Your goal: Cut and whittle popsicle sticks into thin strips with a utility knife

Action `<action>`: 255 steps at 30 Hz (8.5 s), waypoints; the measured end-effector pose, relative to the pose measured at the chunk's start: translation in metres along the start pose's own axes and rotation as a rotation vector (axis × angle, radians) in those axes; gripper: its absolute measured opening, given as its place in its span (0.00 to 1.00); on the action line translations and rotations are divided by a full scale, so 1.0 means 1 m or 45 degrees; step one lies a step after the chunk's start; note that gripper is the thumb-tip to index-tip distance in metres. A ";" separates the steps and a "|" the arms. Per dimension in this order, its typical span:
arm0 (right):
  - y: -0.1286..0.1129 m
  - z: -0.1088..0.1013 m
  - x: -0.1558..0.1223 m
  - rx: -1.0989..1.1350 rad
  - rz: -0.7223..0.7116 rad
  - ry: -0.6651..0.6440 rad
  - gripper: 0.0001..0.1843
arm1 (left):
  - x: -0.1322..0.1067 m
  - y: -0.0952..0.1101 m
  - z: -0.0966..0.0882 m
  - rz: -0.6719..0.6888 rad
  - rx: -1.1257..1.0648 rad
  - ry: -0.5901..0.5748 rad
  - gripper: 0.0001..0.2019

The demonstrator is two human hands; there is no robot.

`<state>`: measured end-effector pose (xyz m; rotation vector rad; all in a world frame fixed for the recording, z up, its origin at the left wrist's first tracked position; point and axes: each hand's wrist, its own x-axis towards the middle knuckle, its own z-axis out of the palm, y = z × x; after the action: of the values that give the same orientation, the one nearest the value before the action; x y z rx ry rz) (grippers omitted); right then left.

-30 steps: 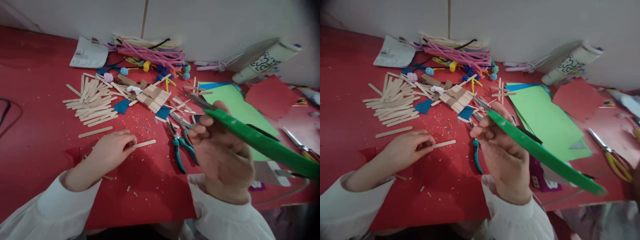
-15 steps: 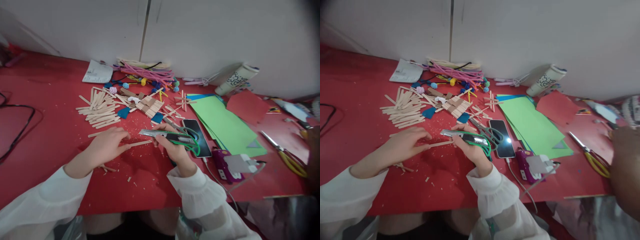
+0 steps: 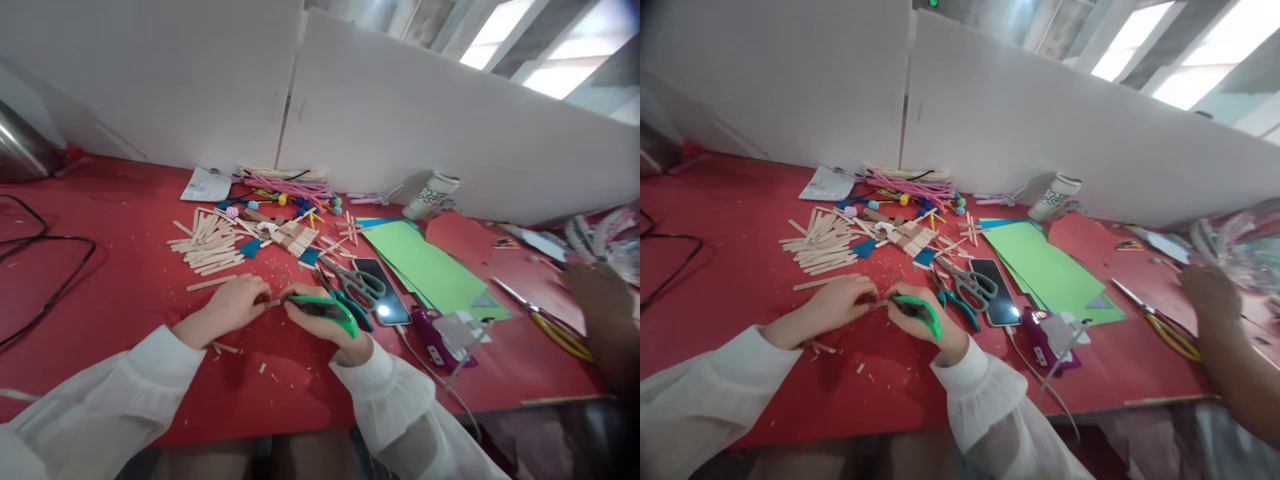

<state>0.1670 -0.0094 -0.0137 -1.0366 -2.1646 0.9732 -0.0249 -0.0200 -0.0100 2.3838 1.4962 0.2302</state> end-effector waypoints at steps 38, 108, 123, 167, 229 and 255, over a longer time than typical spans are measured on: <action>0.005 0.003 -0.023 0.234 0.214 0.113 0.09 | -0.005 0.007 -0.002 -0.108 -0.144 -0.080 0.04; 0.004 0.017 -0.022 0.193 0.186 0.198 0.04 | -0.037 0.046 0.020 0.284 0.718 0.282 0.23; 0.005 0.016 -0.026 0.157 0.205 0.202 0.03 | -0.038 0.046 0.021 0.283 0.676 0.251 0.23; 0.000 0.001 -0.003 0.756 0.410 0.366 0.21 | -0.013 0.029 0.003 -0.024 -0.551 0.514 0.04; -0.026 0.015 0.044 0.624 0.590 -0.049 0.14 | -0.011 -0.058 -0.056 -0.620 -0.131 -0.048 0.03; -0.021 0.000 0.040 0.945 0.524 0.245 0.10 | 0.006 -0.002 -0.026 -0.302 -1.084 0.296 0.13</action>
<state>0.1363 0.0144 0.0094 -1.1329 -1.2647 1.6163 -0.0320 -0.0088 0.0134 1.5283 1.3681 0.9029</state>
